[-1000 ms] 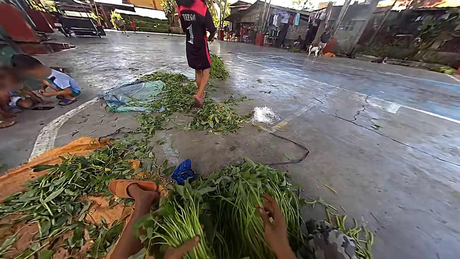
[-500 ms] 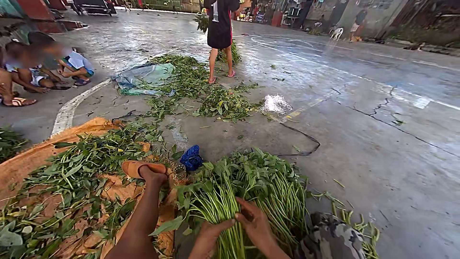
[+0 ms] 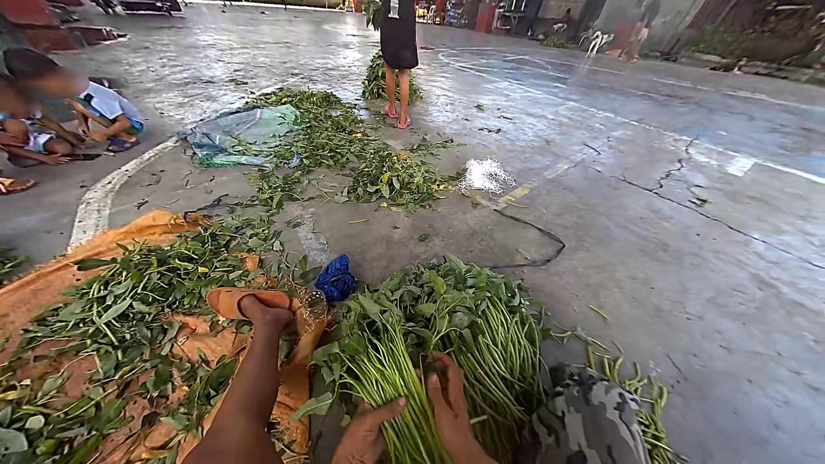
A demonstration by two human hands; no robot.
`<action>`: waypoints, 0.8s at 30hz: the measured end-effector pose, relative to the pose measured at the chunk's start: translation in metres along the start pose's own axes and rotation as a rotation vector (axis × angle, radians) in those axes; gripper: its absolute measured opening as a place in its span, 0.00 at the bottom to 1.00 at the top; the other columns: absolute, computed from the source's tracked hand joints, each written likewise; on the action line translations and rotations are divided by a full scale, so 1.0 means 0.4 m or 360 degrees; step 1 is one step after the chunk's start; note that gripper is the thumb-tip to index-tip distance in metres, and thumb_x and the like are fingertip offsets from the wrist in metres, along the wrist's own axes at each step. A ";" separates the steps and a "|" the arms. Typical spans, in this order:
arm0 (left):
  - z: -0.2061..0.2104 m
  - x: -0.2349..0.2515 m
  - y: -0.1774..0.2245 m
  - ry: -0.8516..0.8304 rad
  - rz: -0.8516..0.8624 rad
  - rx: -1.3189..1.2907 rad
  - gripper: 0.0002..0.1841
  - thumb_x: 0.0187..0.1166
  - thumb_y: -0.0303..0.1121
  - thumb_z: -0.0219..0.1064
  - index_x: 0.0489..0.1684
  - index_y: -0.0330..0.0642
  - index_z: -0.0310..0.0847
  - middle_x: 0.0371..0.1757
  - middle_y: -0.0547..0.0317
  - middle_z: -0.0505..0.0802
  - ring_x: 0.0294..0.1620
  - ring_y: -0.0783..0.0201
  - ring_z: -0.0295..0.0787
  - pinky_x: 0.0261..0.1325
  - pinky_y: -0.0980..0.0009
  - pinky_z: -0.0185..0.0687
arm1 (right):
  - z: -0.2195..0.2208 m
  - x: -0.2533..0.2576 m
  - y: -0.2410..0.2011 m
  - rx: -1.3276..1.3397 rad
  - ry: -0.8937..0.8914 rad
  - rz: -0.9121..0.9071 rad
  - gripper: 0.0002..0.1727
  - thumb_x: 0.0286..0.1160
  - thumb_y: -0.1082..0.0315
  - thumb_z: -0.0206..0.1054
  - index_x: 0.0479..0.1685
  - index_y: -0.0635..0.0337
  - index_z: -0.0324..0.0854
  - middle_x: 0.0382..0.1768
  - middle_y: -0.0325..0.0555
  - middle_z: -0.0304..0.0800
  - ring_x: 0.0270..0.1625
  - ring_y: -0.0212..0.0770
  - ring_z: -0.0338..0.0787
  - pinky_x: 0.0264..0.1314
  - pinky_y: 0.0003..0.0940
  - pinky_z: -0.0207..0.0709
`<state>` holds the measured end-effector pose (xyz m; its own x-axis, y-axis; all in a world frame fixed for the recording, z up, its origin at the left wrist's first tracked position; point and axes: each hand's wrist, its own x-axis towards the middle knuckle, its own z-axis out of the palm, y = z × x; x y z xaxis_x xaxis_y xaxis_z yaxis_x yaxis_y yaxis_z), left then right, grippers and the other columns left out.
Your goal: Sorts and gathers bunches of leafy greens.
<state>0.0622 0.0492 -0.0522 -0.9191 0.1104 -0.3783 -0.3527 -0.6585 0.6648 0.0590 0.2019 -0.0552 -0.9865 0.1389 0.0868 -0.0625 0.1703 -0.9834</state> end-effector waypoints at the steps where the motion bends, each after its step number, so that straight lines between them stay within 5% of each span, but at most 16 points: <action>1: 0.000 -0.002 0.003 0.0001 0.0009 0.0006 0.27 0.54 0.15 0.74 0.57 0.34 0.75 0.42 0.51 0.97 0.42 0.60 0.97 0.50 0.61 0.94 | -0.012 0.006 0.002 0.0002 0.0095 0.0026 0.31 0.86 0.52 0.54 0.73 0.72 0.70 0.64 0.61 0.77 0.62 0.43 0.81 0.62 0.34 0.78; 4: 0.002 -0.009 0.013 0.0006 0.0007 0.0054 0.24 0.55 0.13 0.71 0.53 0.36 0.76 0.39 0.54 0.97 0.40 0.63 0.97 0.49 0.63 0.94 | -0.043 0.030 0.013 -0.0026 0.0132 0.0017 0.22 0.85 0.62 0.49 0.57 0.69 0.82 0.63 0.60 0.76 0.70 0.48 0.74 0.74 0.41 0.69; 8: 0.001 -0.018 0.016 -0.0047 0.0004 0.0056 0.24 0.55 0.13 0.71 0.53 0.37 0.76 0.39 0.55 0.97 0.40 0.64 0.97 0.49 0.64 0.94 | -0.066 0.073 -0.008 0.0054 -0.0303 0.0232 0.25 0.92 0.64 0.44 0.77 0.69 0.74 0.81 0.60 0.72 0.85 0.46 0.70 0.88 0.41 0.62; 10: -0.002 -0.031 0.027 -0.0004 0.0037 0.0035 0.20 0.58 0.10 0.67 0.49 0.37 0.79 0.37 0.56 0.98 0.37 0.65 0.97 0.47 0.65 0.95 | -0.079 0.101 -0.027 0.0224 -0.0195 0.0296 0.22 0.91 0.67 0.49 0.74 0.70 0.76 0.75 0.56 0.80 0.77 0.39 0.79 0.81 0.35 0.69; 12: -0.019 -0.043 0.046 0.0021 0.0113 0.0004 0.19 0.58 0.10 0.67 0.46 0.39 0.81 0.37 0.56 0.98 0.37 0.64 0.97 0.46 0.65 0.95 | -0.111 0.134 -0.052 0.0338 0.0133 0.0240 0.14 0.84 0.73 0.59 0.60 0.71 0.82 0.57 0.51 0.90 0.60 0.36 0.88 0.65 0.31 0.81; 14: -0.073 -0.040 0.060 -0.0072 0.0193 -0.0042 0.22 0.55 0.17 0.78 0.51 0.37 0.82 0.45 0.49 0.98 0.44 0.58 0.97 0.52 0.59 0.94 | -0.163 0.169 -0.080 0.0419 0.0360 0.0175 0.09 0.78 0.79 0.62 0.54 0.70 0.77 0.45 0.48 0.90 0.47 0.36 0.90 0.52 0.30 0.84; 16: -0.103 -0.043 0.087 -0.0089 0.0289 -0.0027 0.23 0.54 0.21 0.83 0.51 0.39 0.86 0.46 0.49 0.98 0.46 0.57 0.98 0.53 0.59 0.94 | -0.218 0.194 -0.123 0.0460 0.0439 0.0167 0.15 0.76 0.83 0.63 0.58 0.67 0.68 0.42 0.49 0.92 0.40 0.37 0.93 0.43 0.30 0.87; 19: -0.094 -0.049 0.126 0.0017 0.0394 0.0085 0.21 0.57 0.14 0.71 0.50 0.39 0.82 0.42 0.55 0.98 0.43 0.63 0.98 0.52 0.64 0.94 | -0.273 0.207 -0.180 0.0294 0.0303 0.0106 0.25 0.73 0.82 0.68 0.70 0.66 0.67 0.41 0.49 0.95 0.38 0.38 0.94 0.43 0.30 0.87; 24: 0.001 -0.052 0.136 -0.0059 0.0370 0.0220 0.21 0.57 0.10 0.69 0.50 0.37 0.82 0.42 0.56 0.98 0.43 0.65 0.97 0.52 0.66 0.94 | -0.224 0.169 -0.244 -0.0299 -0.0259 -0.0094 0.20 0.73 0.69 0.72 0.65 0.62 0.84 0.48 0.40 0.95 0.41 0.31 0.94 0.46 0.28 0.88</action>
<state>0.0621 0.0112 -0.0080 -0.9831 -0.0033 -0.1830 -0.1496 -0.5615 0.8138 0.0121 0.2820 0.0609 -0.9943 -0.0328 0.1018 -0.1068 0.3537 -0.9292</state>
